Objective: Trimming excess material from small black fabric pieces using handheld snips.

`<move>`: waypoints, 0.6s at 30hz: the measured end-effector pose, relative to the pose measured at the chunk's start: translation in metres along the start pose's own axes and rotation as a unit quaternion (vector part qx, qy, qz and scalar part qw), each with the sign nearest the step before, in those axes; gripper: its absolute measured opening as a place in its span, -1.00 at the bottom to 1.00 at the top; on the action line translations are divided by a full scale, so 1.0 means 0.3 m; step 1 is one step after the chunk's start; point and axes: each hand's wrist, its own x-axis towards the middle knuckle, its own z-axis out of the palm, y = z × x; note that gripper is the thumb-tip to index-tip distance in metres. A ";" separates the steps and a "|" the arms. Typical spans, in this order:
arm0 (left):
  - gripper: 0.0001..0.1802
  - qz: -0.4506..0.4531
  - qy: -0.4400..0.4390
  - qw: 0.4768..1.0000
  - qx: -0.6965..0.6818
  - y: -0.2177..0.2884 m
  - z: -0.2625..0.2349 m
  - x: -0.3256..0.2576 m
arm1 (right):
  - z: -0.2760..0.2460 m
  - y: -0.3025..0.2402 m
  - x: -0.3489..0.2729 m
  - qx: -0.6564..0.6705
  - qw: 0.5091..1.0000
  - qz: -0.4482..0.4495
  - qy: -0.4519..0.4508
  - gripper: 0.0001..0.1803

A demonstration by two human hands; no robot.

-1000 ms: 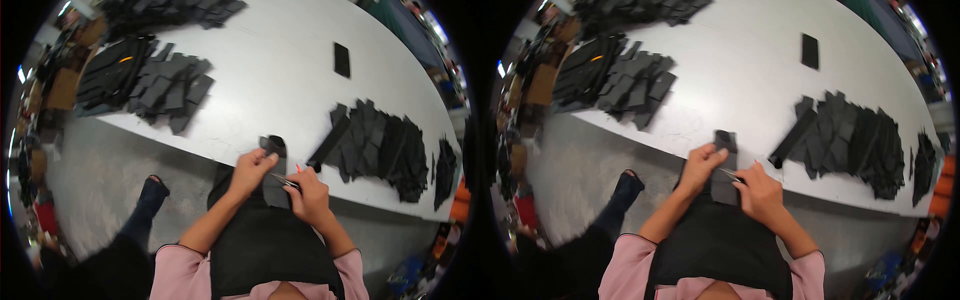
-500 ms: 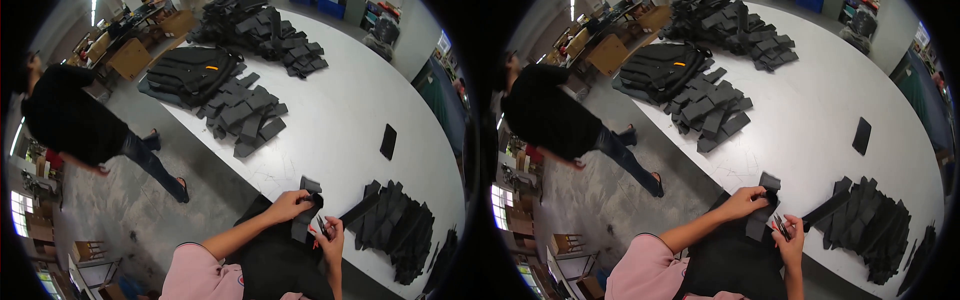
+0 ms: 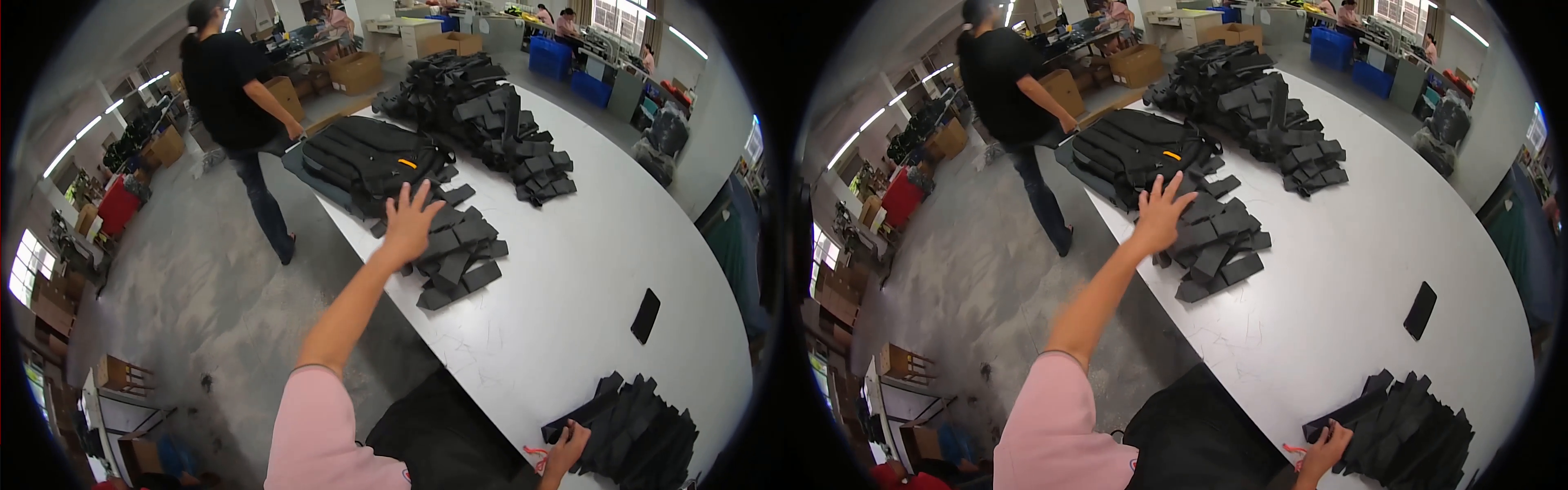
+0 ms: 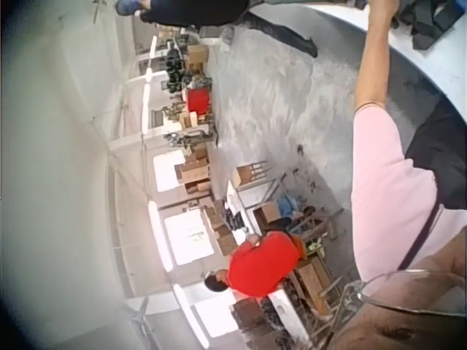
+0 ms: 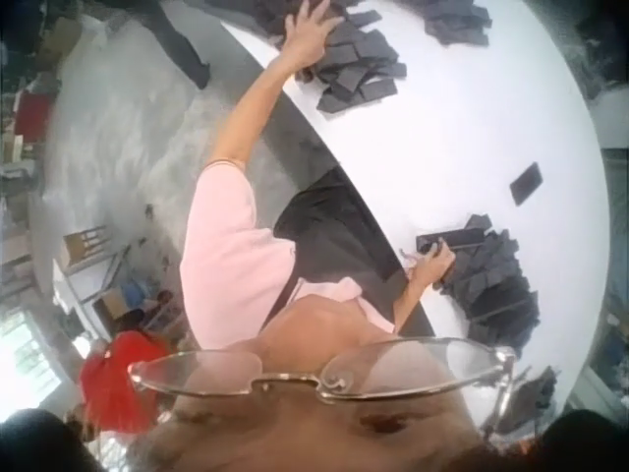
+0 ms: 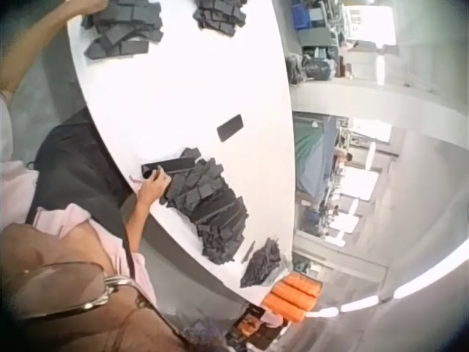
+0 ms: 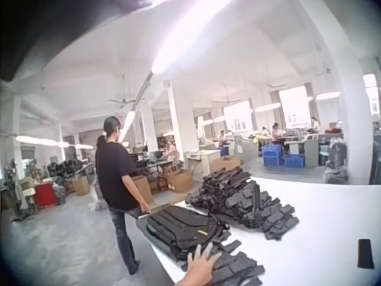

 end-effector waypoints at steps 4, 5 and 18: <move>-0.72 0.088 -0.104 0.865 -0.483 0.326 -0.206 -0.047 | 0.018 -0.012 0.010 -0.150 0.977 0.133 0.076 -0.57; -0.76 0.175 -0.151 0.804 -0.548 0.423 -0.290 -0.078 | 0.026 0.003 0.013 -0.151 0.977 0.126 0.078 -0.57; -0.76 0.463 -0.255 0.396 -0.751 0.882 -0.542 -0.317 | 0.201 0.367 0.086 -0.033 0.987 0.082 0.136 -0.29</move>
